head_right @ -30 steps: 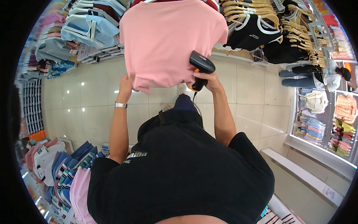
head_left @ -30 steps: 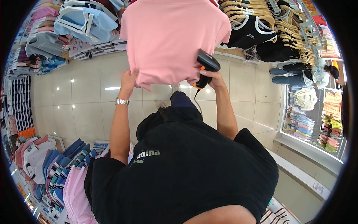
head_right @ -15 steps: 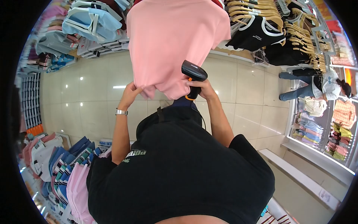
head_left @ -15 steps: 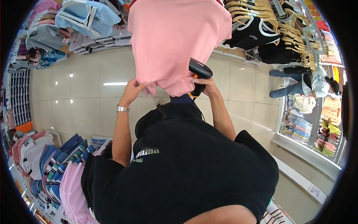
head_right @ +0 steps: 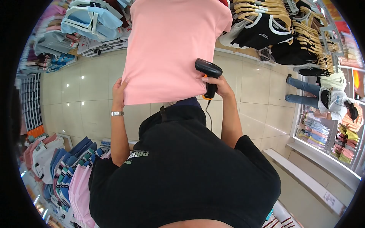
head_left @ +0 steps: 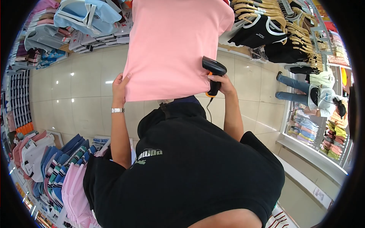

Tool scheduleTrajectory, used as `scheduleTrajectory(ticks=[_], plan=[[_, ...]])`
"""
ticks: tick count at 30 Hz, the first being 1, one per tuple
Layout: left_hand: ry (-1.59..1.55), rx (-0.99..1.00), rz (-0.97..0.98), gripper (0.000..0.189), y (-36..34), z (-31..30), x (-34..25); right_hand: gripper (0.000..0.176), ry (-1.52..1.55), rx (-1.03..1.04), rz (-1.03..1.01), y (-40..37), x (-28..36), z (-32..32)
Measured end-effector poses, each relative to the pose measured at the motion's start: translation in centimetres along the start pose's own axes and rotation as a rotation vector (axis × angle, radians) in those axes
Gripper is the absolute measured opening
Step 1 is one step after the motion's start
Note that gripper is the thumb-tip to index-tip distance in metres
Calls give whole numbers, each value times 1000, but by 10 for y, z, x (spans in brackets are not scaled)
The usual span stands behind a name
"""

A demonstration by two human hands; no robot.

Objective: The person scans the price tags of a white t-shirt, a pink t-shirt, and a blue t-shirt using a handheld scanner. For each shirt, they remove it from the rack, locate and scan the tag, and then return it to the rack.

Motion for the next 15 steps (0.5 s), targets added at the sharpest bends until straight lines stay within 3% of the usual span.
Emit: scheduleTrajectory(ticks=[6, 15], plan=[[118, -136, 87, 24, 22, -34, -10, 24, -154, 1, -45, 7, 12, -24], [268, -166, 111, 26, 50, -75, -33, 30, -246, -118, -90, 7, 39, -62]])
Point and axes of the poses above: each hand's wrist, its own y-axis towards the middle knuckle, its own z-axis out of the palm, x = y × z, the point moved 8 cm from there along y, towards the middle knuckle, and after that the axes turned 6 degrees about -x, right-handed, at the moved point
